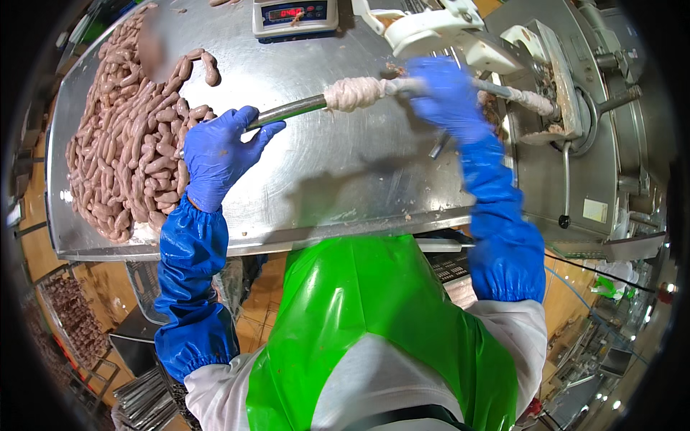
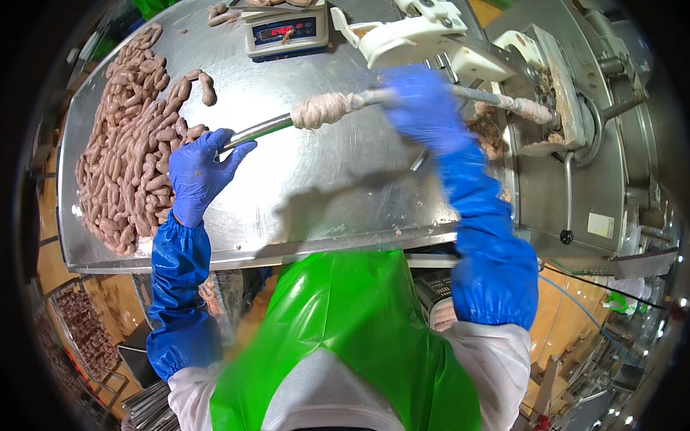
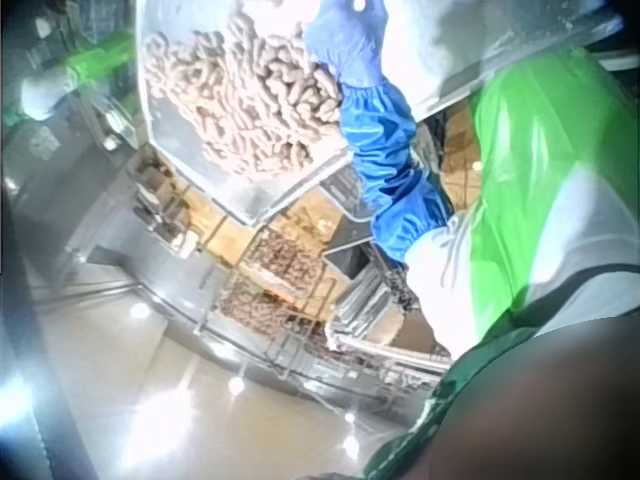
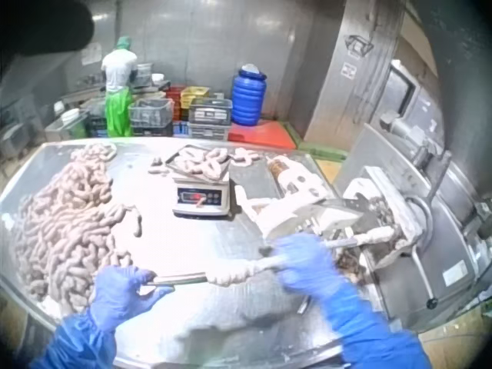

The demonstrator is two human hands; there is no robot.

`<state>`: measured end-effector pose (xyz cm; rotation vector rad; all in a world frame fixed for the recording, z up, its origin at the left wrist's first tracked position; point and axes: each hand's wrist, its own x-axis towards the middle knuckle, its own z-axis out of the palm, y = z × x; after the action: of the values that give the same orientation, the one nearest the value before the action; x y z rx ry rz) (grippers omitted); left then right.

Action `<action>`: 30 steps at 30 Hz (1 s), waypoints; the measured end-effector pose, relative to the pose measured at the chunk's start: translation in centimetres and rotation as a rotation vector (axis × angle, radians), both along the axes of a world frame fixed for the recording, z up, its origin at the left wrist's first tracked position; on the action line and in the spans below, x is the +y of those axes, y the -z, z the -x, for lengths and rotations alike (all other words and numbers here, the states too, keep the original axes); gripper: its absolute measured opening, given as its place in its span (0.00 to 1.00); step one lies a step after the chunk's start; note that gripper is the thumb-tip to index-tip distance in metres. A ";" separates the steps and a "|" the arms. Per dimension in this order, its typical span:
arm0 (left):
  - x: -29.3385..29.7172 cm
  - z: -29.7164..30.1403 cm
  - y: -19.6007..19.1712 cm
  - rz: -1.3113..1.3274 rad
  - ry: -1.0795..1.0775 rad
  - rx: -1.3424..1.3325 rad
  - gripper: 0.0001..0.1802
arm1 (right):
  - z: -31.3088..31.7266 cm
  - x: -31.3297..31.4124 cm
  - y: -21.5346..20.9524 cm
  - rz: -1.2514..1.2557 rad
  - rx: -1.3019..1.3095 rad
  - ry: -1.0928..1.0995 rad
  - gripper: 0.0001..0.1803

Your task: The person operates a sausage stuffer, guiding the casing as it fills with meat. They repeatedly pinch and twist the casing to form individual links, then place the finished sausages onto a metal table. The person also handles the stuffer nozzle and casing during setup.

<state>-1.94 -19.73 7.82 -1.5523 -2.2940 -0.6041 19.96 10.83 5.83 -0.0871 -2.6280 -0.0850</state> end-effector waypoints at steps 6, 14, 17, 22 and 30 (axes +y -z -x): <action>0.0 0.4 0.5 0.021 0.004 -0.018 0.19 | -9.0 6.9 -4.5 -0.131 -0.106 0.442 0.16; -0.1 -0.3 -0.4 0.052 -0.001 0.002 0.19 | 6.2 -9.4 -0.3 -0.013 0.014 -0.058 0.17; 0.0 0.4 0.4 0.019 -0.003 0.004 0.20 | -2.3 0.0 -3.4 0.086 -0.173 0.381 0.12; 0.9 2.1 7.9 0.152 -0.137 -0.494 0.28 | -11.8 6.2 -0.8 -0.376 0.017 0.593 0.24; 9.6 -0.7 24.4 0.256 -0.137 -1.326 0.26 | -19.9 -11.8 15.5 1.009 0.407 1.081 0.23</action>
<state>-1.27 -10.15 -16.55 -1.1485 -3.4327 -1.7326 39.84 -1.00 -9.69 -1.6134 -1.6948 0.7871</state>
